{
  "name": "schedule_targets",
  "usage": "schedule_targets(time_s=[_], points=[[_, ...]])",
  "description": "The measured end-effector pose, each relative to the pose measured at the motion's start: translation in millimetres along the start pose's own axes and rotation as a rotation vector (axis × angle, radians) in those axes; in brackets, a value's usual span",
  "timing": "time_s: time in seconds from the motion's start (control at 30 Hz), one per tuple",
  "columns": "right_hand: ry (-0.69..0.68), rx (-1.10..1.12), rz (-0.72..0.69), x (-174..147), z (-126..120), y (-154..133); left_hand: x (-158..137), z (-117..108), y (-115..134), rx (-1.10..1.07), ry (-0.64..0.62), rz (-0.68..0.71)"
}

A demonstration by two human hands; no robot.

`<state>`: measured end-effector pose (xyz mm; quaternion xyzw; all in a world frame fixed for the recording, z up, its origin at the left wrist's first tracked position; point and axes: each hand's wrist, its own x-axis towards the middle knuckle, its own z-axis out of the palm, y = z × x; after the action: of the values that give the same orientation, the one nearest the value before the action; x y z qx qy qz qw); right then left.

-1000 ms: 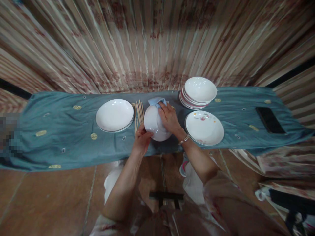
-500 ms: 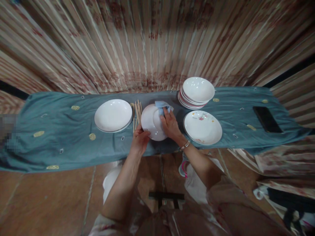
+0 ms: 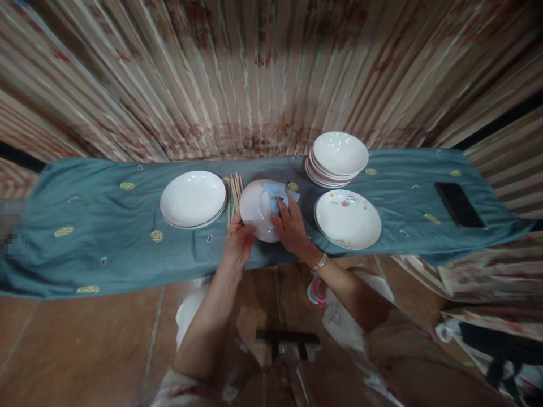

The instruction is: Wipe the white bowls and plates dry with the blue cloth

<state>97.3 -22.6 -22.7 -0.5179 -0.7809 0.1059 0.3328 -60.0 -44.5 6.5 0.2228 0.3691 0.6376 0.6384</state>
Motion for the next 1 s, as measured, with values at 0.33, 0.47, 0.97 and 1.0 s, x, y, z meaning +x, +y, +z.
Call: schedule_targets(time_s=[0.33,0.47,0.97,1.0], points=[[-0.145,-0.002,-0.096,-16,-5,-21,1,1,2,-0.013,0.015,-0.007],[-0.149,-0.002,-0.164,-14,-7,-27,-1,3,3,-0.015,0.012,0.004],[-0.153,-0.038,-0.294,11,-8,-26,-4,2,6,-0.001,-0.089,0.015],[-0.145,-0.032,-0.292,12,-9,-26,-4,2,5,-0.001,-0.091,0.021]])
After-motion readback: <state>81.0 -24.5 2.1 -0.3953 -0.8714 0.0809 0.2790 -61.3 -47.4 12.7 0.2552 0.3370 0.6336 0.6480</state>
